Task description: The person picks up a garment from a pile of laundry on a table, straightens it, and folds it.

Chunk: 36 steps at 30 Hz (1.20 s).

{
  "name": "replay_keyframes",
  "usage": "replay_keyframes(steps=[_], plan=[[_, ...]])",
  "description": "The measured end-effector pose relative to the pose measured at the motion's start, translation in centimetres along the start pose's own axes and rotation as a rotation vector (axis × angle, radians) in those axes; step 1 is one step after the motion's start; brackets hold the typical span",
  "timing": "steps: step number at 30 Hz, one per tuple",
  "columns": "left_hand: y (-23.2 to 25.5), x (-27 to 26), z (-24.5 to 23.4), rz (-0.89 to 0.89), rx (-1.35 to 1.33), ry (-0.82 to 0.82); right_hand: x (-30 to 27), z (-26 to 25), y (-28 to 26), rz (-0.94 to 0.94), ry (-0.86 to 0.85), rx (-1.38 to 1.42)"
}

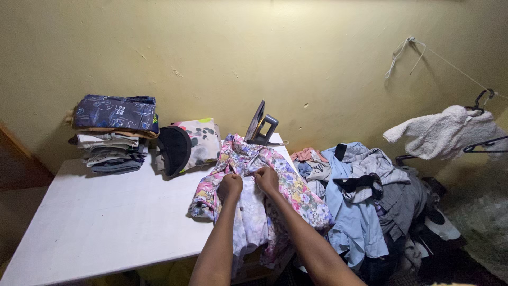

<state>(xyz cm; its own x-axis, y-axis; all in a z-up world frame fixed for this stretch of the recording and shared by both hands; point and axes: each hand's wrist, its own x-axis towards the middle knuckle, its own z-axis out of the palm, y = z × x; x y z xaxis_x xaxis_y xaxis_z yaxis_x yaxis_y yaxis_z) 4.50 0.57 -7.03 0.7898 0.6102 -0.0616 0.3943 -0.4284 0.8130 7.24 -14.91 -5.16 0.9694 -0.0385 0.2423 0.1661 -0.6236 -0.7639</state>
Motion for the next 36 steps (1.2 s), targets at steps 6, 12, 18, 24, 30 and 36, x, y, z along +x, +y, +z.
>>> replay_keyframes(steps=[6,12,18,24,30,36], plan=[[0.7,-0.9,-0.6,0.023,0.085,-0.016,-1.4,-0.8,-1.2,-0.015,0.013,-0.141],[1.3,-2.2,-1.8,0.142,0.037,-0.081,-1.8,-2.2,-3.5,0.042,0.011,-0.135],[1.5,-2.6,-1.9,0.208,-0.072,0.137,-1.2,-2.0,-2.4,-0.021,-0.064,-0.169],[4.4,-5.0,-4.8,0.397,0.030,0.320,3.2,-1.3,0.2,-0.001,-0.472,-0.164],[3.9,-6.1,-5.7,0.224,0.055,0.095,1.3,-0.9,0.7,-0.014,-0.502,-0.016],[1.9,-7.8,-6.4,0.311,0.259,0.110,-2.7,-0.3,0.5,-0.044,-0.307,-0.076]])
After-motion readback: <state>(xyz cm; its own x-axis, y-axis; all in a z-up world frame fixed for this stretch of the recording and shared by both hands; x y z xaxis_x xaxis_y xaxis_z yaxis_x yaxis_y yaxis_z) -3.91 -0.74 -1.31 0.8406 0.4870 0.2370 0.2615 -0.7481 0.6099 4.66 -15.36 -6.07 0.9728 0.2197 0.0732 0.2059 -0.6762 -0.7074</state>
